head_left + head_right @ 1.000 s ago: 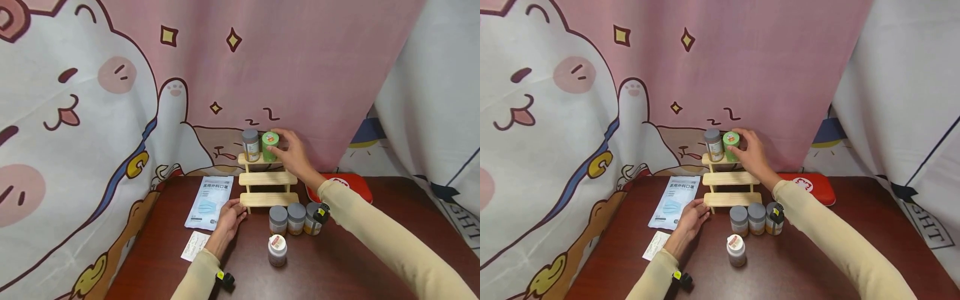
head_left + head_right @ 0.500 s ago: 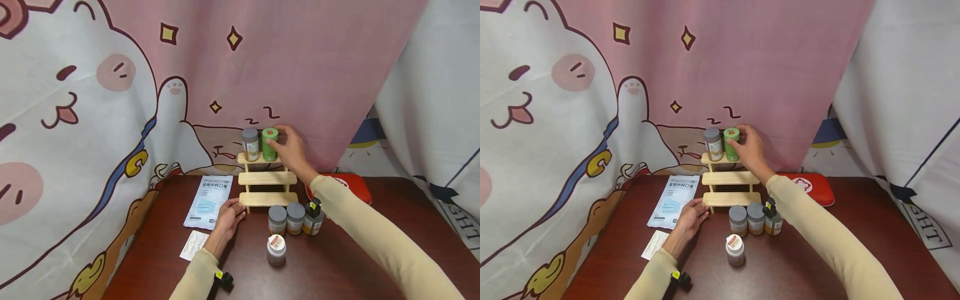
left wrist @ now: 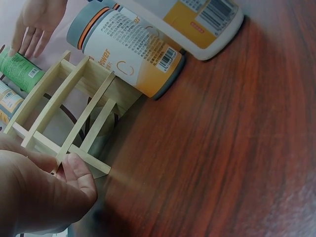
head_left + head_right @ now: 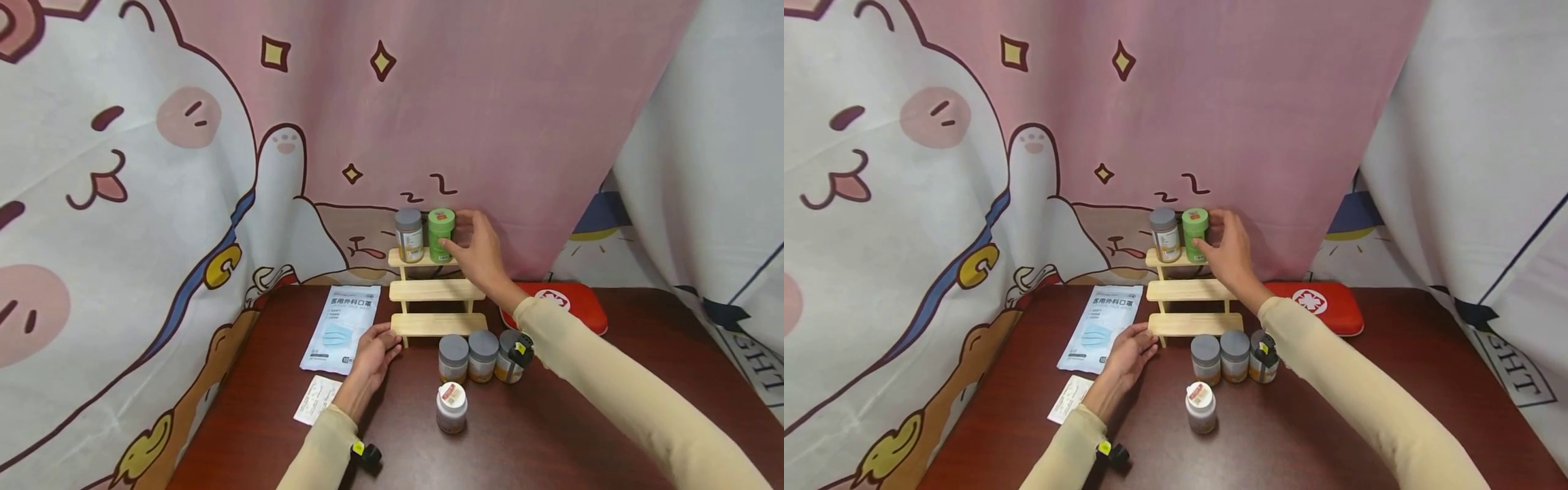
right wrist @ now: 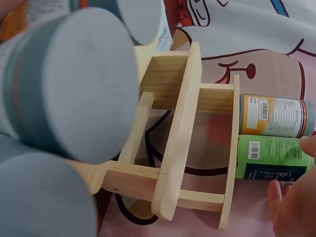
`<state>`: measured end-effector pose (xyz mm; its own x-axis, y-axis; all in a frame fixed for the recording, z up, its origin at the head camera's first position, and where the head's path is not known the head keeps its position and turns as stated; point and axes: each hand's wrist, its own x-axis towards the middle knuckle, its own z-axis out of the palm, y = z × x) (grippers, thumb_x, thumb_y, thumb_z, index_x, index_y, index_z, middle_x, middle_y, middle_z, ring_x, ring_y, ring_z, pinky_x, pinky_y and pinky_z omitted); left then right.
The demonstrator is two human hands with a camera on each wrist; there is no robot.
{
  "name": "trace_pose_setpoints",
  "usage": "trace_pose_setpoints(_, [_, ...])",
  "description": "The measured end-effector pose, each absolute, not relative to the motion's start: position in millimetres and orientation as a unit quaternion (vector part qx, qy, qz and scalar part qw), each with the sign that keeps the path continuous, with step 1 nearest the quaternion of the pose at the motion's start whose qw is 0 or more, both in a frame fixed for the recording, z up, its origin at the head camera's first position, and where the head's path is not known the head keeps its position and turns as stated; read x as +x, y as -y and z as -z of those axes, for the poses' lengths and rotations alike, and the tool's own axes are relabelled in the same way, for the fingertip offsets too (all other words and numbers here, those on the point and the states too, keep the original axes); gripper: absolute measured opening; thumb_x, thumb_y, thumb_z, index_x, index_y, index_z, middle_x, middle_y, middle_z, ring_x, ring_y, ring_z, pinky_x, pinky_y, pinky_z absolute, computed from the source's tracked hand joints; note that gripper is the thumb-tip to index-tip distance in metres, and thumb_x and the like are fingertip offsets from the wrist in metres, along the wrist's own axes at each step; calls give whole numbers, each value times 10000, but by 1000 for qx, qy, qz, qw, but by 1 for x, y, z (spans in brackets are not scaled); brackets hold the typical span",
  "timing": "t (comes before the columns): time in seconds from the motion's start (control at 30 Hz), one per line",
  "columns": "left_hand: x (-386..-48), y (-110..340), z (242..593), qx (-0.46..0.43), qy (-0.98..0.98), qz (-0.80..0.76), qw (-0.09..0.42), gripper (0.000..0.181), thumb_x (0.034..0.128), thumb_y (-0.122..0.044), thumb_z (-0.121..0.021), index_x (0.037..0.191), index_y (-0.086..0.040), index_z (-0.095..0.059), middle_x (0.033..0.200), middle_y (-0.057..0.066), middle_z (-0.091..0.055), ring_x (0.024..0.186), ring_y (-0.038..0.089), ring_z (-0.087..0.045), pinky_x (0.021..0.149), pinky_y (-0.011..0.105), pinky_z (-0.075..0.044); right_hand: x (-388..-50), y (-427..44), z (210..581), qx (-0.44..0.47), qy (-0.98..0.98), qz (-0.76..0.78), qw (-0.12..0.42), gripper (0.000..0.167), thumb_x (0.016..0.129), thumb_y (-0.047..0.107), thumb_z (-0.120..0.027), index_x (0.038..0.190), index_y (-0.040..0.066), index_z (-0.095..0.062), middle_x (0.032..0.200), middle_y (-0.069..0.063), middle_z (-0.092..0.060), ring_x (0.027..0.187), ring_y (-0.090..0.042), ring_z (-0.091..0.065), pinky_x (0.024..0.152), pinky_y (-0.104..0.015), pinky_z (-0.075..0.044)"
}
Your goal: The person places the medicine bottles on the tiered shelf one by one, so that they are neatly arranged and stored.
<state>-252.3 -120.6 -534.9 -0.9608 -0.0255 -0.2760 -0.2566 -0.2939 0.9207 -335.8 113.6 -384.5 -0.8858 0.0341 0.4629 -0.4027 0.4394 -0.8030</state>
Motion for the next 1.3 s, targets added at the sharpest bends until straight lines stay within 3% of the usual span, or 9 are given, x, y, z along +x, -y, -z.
trace_pose_setpoints(0.23, [-251,121,536,-116,-589,-797,70,334,1039,-12,-555,1362,66,-526,1043,59,-585,969,148,-623,856,229,-593,-309,-119,391,139,817,-521,205,624,904,148,-845,1425,49,-516,1367,-167,-580,1257,-337,-615,954,-535,-611])
trace_pose_setpoints(0.43, [-250,120,534,-112,-589,-797,72,356,1043,-27,-558,1383,68,-511,1062,58,-582,986,156,-616,867,238,-586,-272,-124,398,175,818,-526,156,628,925,192,-834,1455,86,-513,1408,-137,-598,1267,-343,-617,987,-549,-586])
trace_pose_setpoints(0.67, [-249,121,534,-112,-584,-800,73,360,1043,-25,-563,1386,70,-508,1055,55,-585,988,156,-618,875,246,-586,-229,-127,412,251,829,-490,97,625,897,189,-863,1448,151,-571,1384,-43,-646,1242,-238,-647,974,-499,-610])
trace_pose_setpoints(0.87, [-250,121,534,-118,-584,-800,72,354,1043,-31,-567,1381,60,-518,1041,47,-589,993,156,-620,893,261,-590,-201,-131,423,287,824,-485,58,601,900,227,-862,1433,204,-586,1387,12,-651,1231,-200,-647,970,-418,-608])
trace_pose_setpoints(1.07, [-250,120,536,-117,-582,-802,69,333,1049,-31,-558,1368,56,-521,1064,43,-577,988,155,-617,876,250,-589,-181,-133,435,303,817,-490,30,565,906,255,-857,1408,272,-597,1379,69,-654,1220,-191,-658,1002,-416,-588])
trace_pose_setpoints(1.3, [-251,120,538,-111,-580,-804,68,347,1050,-35,-562,1376,70,-506,1063,35,-586,964,142,-621,855,241,-587,-160,-134,449,335,795,-504,-22,571,922,226,-840,1431,251,-582,1390,69,-649,1193,-171,-675,971,-319,-597])
